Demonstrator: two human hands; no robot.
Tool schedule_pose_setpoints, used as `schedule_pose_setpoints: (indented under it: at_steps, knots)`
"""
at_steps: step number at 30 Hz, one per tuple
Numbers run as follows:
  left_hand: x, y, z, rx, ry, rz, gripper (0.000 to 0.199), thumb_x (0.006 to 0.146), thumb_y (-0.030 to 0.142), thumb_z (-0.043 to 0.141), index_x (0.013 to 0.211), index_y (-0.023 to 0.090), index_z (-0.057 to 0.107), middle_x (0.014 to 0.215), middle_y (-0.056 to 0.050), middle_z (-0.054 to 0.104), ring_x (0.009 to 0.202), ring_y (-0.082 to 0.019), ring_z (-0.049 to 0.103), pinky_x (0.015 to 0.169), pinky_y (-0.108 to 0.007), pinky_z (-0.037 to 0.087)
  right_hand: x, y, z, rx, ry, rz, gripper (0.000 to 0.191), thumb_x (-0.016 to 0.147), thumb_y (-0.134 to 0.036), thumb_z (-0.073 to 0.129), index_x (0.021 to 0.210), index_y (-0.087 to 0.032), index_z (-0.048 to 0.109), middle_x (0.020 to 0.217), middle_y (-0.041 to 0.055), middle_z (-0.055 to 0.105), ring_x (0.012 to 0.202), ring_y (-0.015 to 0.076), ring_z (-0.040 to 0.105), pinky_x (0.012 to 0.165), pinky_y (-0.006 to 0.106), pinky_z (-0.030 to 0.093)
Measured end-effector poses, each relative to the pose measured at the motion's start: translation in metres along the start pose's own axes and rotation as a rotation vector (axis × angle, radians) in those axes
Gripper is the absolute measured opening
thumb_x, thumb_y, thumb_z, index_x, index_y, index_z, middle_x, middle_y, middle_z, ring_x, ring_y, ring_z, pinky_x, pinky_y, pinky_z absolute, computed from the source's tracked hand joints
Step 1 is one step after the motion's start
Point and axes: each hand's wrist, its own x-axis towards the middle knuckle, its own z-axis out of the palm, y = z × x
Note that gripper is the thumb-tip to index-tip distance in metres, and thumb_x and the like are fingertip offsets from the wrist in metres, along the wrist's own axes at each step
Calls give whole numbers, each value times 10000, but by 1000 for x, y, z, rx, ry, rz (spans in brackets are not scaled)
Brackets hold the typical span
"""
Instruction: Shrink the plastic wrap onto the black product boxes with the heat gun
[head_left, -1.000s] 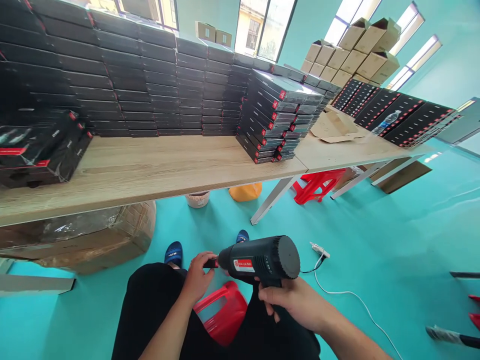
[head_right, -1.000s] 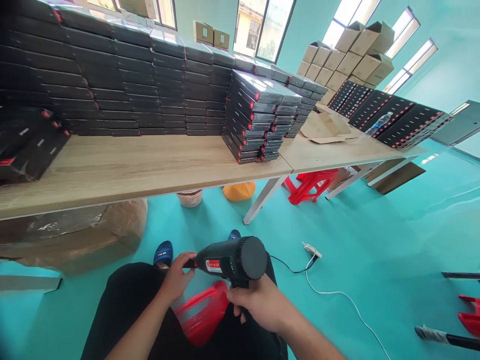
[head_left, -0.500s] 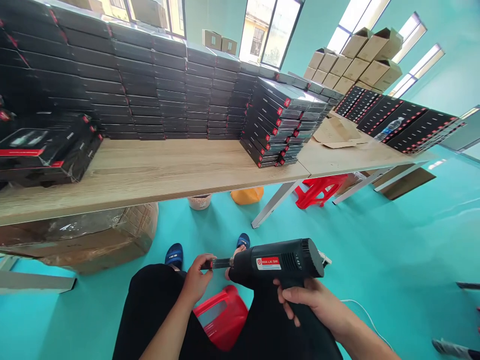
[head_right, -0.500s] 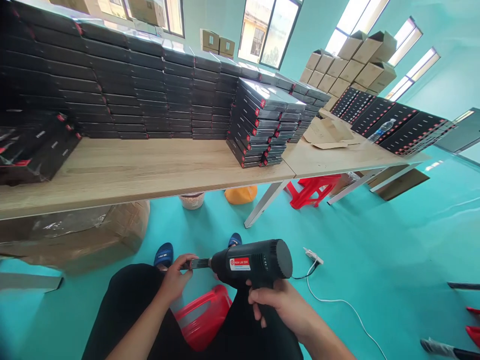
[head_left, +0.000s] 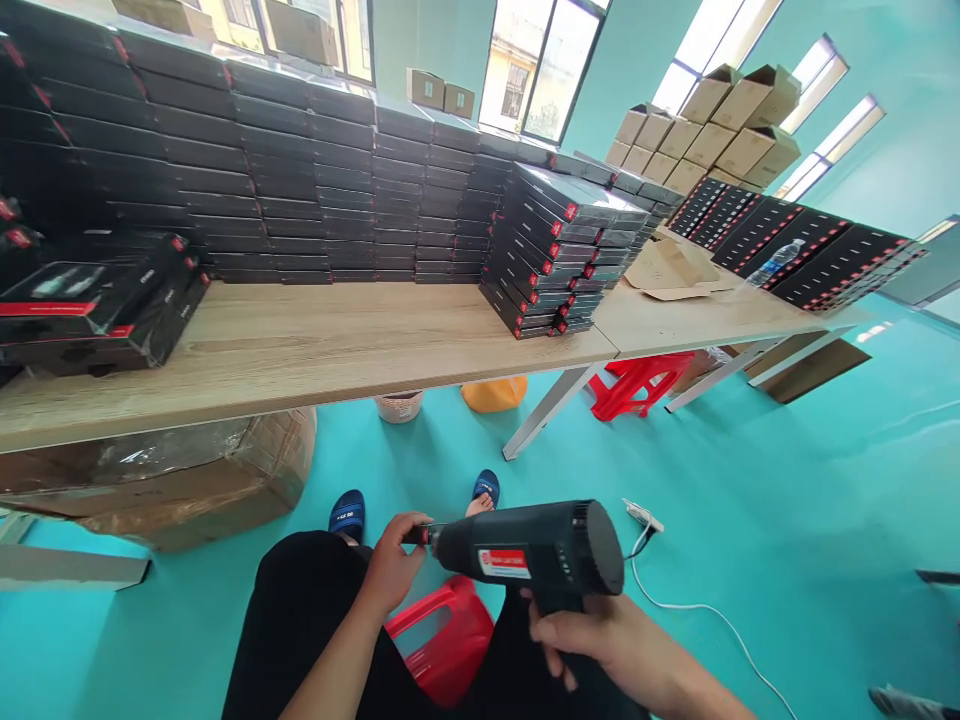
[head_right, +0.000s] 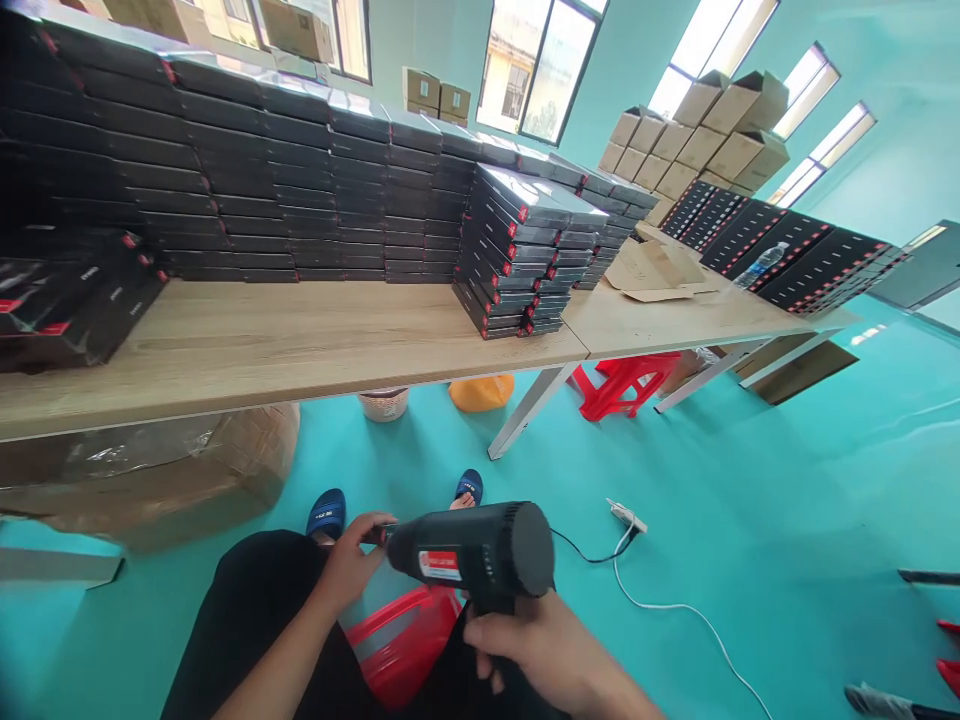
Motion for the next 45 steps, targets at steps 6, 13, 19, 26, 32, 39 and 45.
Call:
schedule_pose_setpoints:
  at_steps: [6,13,19,26,32,39,45]
  knots:
    - [-1,-3,-2,21,8,8,407,589,154,554,924,234,771,1074,-76,720,1090,-279,645,1008,-452,475,8,-5,9,-7,98,8,265,679,-348,677,860,-155,666,593,-13,569,571,164,535,550,311,450]
    - [4,8,-3,-225,15,-242,333,572,250,666,889,197,753,910,-61,761,901,-278,686,891,-431,528,7,-7,4,-8,125,-15,258,677,-388,682,776,-151,658,571,1,584,556,159,537,572,315,462]
    - [3,23,-7,-412,-15,-360,293,553,216,644,834,192,723,808,-28,761,820,-259,696,819,-385,529,5,-3,-14,75,69,-2,363,689,-383,714,958,-145,669,670,9,623,600,167,573,538,286,456]
    - [3,17,-5,-483,-37,-419,266,540,201,603,794,195,681,726,-2,722,755,-241,675,737,-353,515,6,-4,-7,95,77,-26,360,711,-377,723,984,-146,681,704,13,637,587,164,568,544,300,463]
    - [3,19,-6,-782,29,-635,137,596,243,593,727,203,592,608,30,624,579,-192,623,653,-351,523,14,-14,1,146,91,-121,346,727,-361,743,981,-139,670,755,18,639,605,154,561,553,301,474]
    - [5,24,-11,-907,96,-681,127,635,245,585,758,222,562,593,4,616,693,-260,697,694,-415,568,10,6,9,42,-61,9,203,706,-330,723,795,-164,647,672,-8,579,597,150,550,547,289,466]
    - [9,23,-12,-961,175,-738,145,628,235,542,766,215,580,687,-32,684,741,-271,712,704,-424,582,-11,40,0,-77,-42,139,154,712,-326,661,714,-182,608,602,-5,562,576,157,529,559,299,439]
